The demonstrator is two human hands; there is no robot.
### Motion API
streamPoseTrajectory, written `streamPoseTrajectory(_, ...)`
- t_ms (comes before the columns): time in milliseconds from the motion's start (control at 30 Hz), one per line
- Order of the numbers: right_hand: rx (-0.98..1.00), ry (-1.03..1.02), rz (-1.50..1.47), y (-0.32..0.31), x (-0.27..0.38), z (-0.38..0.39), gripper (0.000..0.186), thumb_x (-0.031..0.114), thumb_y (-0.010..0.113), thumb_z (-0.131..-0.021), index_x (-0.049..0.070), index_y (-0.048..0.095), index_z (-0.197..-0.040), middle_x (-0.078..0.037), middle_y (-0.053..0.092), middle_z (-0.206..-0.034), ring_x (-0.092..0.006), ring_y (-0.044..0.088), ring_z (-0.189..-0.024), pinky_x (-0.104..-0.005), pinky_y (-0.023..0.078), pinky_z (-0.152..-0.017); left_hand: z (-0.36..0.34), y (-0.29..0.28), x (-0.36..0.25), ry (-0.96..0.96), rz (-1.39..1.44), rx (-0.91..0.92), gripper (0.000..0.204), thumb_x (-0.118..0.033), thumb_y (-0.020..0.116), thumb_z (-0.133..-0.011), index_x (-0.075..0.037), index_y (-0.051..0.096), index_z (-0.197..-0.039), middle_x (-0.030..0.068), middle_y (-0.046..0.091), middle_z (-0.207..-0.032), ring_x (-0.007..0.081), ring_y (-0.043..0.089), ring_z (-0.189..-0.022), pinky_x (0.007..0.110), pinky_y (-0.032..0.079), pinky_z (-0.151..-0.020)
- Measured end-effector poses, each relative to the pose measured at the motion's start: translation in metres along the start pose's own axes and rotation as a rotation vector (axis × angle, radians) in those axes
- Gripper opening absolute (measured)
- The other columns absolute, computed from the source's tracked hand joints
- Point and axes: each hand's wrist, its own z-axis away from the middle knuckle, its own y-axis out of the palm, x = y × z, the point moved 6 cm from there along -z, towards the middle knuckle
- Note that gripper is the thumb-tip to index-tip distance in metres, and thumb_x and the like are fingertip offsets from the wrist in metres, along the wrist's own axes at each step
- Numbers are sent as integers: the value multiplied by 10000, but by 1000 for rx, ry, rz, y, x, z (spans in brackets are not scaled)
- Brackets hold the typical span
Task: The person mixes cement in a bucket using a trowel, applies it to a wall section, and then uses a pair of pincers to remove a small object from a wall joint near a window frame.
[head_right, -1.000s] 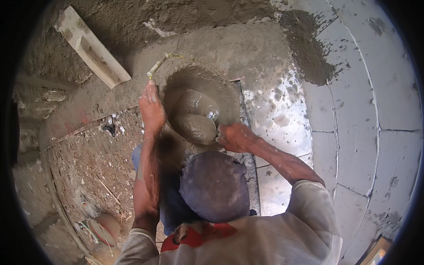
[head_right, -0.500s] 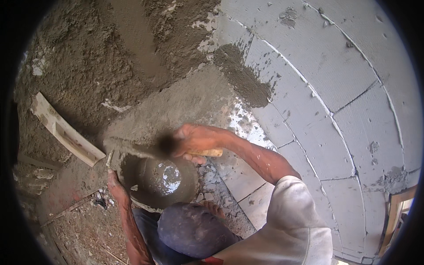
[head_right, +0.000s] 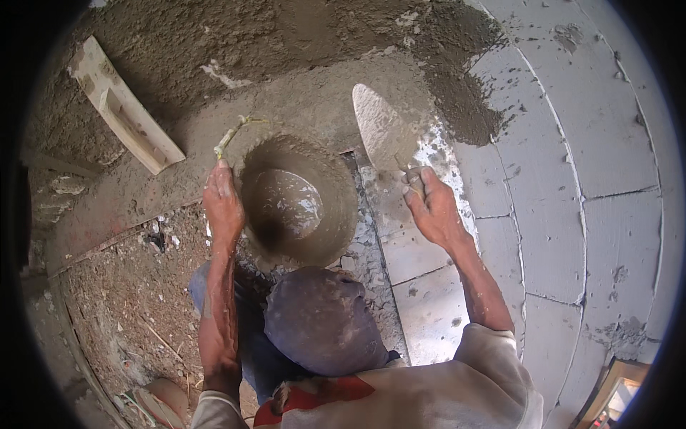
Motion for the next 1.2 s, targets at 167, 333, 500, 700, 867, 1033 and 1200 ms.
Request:
streamPoseTrajectory(167, 221, -271, 603, 128, 6, 17, 305, 111, 586, -932, -51, 559, -1189, -268, 654, -1018, -430, 689, -956, -496, 578, -825, 15, 27, -39, 161, -230, 143, 473, -357, 443, -1100, 59, 665, -1144, 331, 687, -925, 521, 659, -849, 562, 515, -724)
streamPoseTrajectory(333, 316, -391, 881, 164, -6, -10, 204, 112, 593, -909, -8, 644, -1067, -201, 680, -952, -361, 712, -912, -460, 583, -738, 26, 30, -45, 320, -220, 120, 455, -344, 472, -1090, 66, 664, -1132, 322, 688, -880, 515, 661, -816, 563, 511, -709)
streamPoseTrajectory(500, 877, -348, 389, 188, -14, -12, 158, 154, 645, -874, 51, 634, -755, -160, 703, -829, -366, 704, -807, -488, 545, -679, 24, 25, -21, 172, -127, 54, 488, -346, 492, -1084, 105, 670, -1146, 338, 689, -913, 520, 667, -838, 561, 518, -733)
streamPoseTrajectory(700, 793, -378, 277, 191, 16, 4, 268, 259, 694, -925, 9, 648, -1008, -244, 669, -777, -468, 674, -815, -538, 537, -752, 11, 11, -17, 235, -165, -41, 519, -355, 475, -1093, 123, 663, -1167, 362, 681, -1002, 531, 658, -915, 549, 511, -772)
streamPoseTrajectory(867, 802, -325, 273, 157, 50, 12, 379, 264, 670, -963, -54, 607, -1159, -293, 684, -918, -469, 679, -948, -543, 538, -858, -12, -13, 27, 12, 68, -48, 477, -334, 472, -1106, 99, 659, -1182, 283, 700, -1010, 387, 655, -882, 458, 498, -832)
streamPoseTrajectory(1033, 514, -556, 171, 81, 100, -12, 401, 279, 619, -1001, -61, 600, -1212, -276, 699, -984, -493, 680, -914, -546, 553, -847, -16, -24, 58, -80, 225, -45, 500, -358, 473, -1111, 110, 648, -1089, 137, 664, -925, 212, 575, -878, 384, 473, -847)
streamPoseTrajectory(1200, 931, -56, -461, -13, 100, -75, 291, 277, 684, -1014, -9, 668, -1064, -67, 641, -716, -110, 631, -512, -303, 517, -452, -17, -17, 64, -106, 248, -21, 504, -369, 475, -1110, 102, 616, -1000, 86, 571, -847, 191, 485, -817, 380, 450, -794)
